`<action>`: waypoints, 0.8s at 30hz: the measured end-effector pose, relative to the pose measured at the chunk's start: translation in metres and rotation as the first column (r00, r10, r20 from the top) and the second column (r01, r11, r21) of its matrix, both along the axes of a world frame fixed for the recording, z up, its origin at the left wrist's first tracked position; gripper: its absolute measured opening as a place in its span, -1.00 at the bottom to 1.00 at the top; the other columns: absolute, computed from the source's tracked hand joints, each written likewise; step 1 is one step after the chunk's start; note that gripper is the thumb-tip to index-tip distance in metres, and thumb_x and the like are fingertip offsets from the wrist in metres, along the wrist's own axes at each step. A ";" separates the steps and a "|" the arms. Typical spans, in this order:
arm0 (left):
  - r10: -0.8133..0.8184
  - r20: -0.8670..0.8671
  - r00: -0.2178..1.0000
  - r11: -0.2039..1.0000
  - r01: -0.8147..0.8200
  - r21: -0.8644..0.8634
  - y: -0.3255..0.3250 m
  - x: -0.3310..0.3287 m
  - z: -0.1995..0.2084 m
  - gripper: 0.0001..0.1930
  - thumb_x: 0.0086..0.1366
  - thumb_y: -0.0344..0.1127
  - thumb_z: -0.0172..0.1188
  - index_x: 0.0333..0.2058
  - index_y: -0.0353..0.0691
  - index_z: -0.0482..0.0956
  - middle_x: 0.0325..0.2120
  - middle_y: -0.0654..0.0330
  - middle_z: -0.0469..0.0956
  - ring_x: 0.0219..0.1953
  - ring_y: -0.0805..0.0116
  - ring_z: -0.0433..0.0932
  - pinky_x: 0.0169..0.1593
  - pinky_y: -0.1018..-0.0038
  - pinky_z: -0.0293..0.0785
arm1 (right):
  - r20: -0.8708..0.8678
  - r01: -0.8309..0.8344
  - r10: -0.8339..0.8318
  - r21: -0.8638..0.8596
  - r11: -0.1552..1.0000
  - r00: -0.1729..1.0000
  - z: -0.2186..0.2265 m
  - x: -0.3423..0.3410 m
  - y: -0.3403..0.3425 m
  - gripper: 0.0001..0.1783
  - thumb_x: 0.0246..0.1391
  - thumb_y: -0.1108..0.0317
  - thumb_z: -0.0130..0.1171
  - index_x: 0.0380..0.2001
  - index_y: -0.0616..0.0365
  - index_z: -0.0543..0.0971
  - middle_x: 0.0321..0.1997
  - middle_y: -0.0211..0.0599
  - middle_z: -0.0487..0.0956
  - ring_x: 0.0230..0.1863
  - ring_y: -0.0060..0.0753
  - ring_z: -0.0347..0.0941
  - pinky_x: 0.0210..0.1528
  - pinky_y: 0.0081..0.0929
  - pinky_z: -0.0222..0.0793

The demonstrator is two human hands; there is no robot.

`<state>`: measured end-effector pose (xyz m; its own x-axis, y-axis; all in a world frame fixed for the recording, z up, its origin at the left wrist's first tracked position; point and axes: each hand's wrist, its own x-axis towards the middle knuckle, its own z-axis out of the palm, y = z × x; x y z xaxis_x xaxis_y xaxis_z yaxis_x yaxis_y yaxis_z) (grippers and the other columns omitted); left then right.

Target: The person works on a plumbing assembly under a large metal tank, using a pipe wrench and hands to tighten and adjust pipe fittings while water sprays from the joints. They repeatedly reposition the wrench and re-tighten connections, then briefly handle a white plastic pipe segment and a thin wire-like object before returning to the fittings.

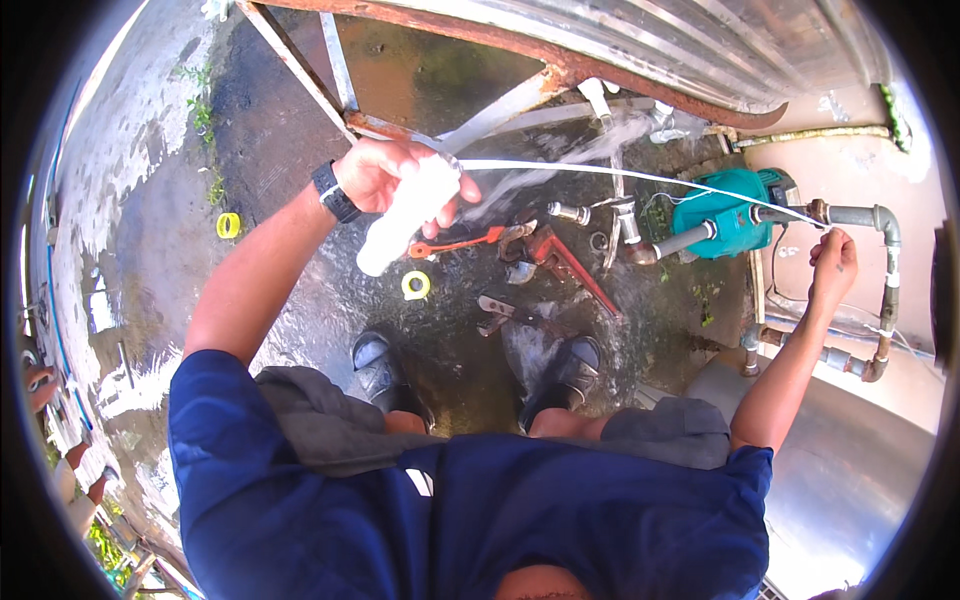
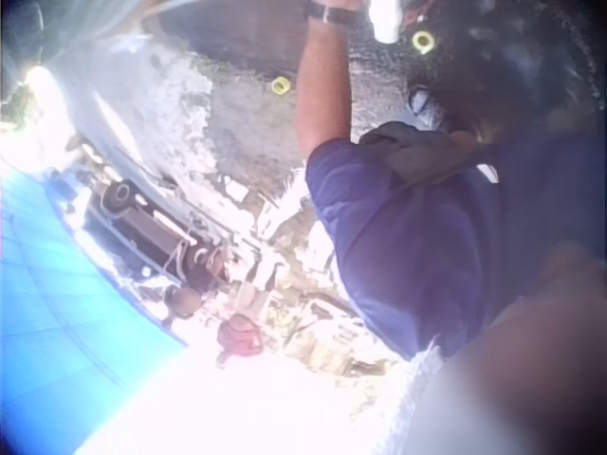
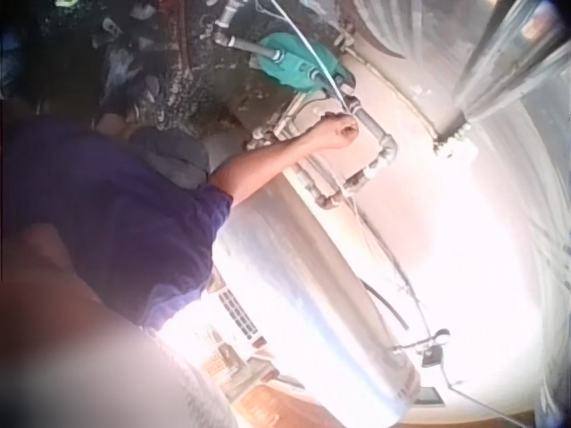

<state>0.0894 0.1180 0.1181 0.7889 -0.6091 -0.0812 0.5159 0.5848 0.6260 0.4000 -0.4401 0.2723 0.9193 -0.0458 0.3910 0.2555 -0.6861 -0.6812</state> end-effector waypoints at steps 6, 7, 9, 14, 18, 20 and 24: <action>0.206 -0.010 0.978 0.978 -0.206 0.020 0.014 0.002 0.003 -0.28 0.21 0.04 0.13 0.15 -0.51 0.42 -0.30 -0.14 0.64 -0.51 0.16 0.66 -0.47 0.39 0.60 | -0.034 -0.230 0.251 0.293 0.928 0.967 -0.013 0.002 -0.017 -0.84 0.31 0.34 0.04 -0.22 0.22 0.50 -0.53 -0.44 0.42 -0.58 -0.62 0.30 -0.53 -0.61 0.19; 0.245 -0.021 0.969 0.967 -0.243 0.076 0.013 0.002 0.002 -0.30 0.24 0.04 0.11 0.15 -0.50 0.43 -0.30 -0.13 0.64 -0.51 0.17 0.66 -0.47 0.40 0.60 | -0.018 -0.270 0.295 0.353 0.896 0.955 -0.008 0.001 -0.022 -0.86 0.31 0.36 0.02 -0.22 0.21 0.49 -0.51 -0.44 0.40 -0.57 -0.61 0.28 -0.52 -0.60 0.18; 0.262 -0.031 0.965 0.960 -0.257 0.115 0.012 0.002 0.001 -0.40 0.36 -0.01 0.03 0.14 -0.45 0.45 -0.30 -0.09 0.65 -0.49 0.21 0.66 -0.44 0.42 0.60 | 0.064 -0.466 0.493 0.450 0.762 0.868 0.010 -0.003 -0.031 -0.89 0.31 0.39 0.01 -0.23 0.19 0.48 -0.49 -0.42 0.36 -0.54 -0.56 0.25 -0.50 -0.58 0.16; 0.378 -0.072 0.923 0.898 -0.347 0.273 -0.001 0.002 -0.008 -0.47 0.42 -0.06 -0.01 0.13 -0.43 0.46 -0.28 -0.08 0.66 -0.47 0.22 0.64 -0.44 0.38 0.59 | 0.150 -0.804 0.824 0.369 0.466 0.546 0.086 -0.042 -0.042 -0.92 0.27 0.41 0.03 -0.29 0.19 0.42 -0.43 -0.37 0.27 -0.52 -0.52 0.15 -0.43 -0.55 0.11; 0.549 -0.139 0.824 0.835 -0.546 0.062 -0.007 0.002 -0.015 -0.45 0.43 -0.04 -0.03 0.12 -0.46 0.46 -0.29 -0.12 0.64 -0.52 0.19 0.60 -0.44 0.37 0.56 | 0.249 -0.908 0.874 0.140 0.395 0.418 0.120 -0.090 -0.032 -0.84 0.04 0.28 0.01 -0.37 0.11 0.34 -0.47 -0.38 0.27 -0.53 -0.59 0.16 -0.44 -0.55 0.06; 0.439 -0.102 0.893 0.890 -0.447 -0.089 -0.004 0.002 -0.015 -0.41 0.41 -0.03 -0.03 0.11 -0.54 0.43 -0.33 -0.15 0.62 -0.57 0.18 0.56 -0.49 0.38 0.51 | 0.246 -0.938 0.905 0.096 0.333 0.346 0.128 -0.108 -0.026 -0.86 0.03 0.30 0.03 -0.38 0.08 0.34 -0.47 -0.40 0.28 -0.53 -0.60 0.18 -0.42 -0.58 0.06; 0.408 -0.139 0.902 0.910 -0.414 -0.020 0.001 -0.001 -0.011 -0.39 0.37 -0.04 0.01 0.10 -0.59 0.42 -0.39 -0.12 0.61 -0.64 0.20 0.55 -0.58 0.42 0.47 | 0.255 -0.980 0.946 0.058 0.192 0.201 0.141 -0.128 -0.013 -0.88 -0.01 0.31 0.05 -0.40 0.03 0.36 -0.48 -0.44 0.30 -0.53 -0.59 0.20 -0.41 -0.56 0.07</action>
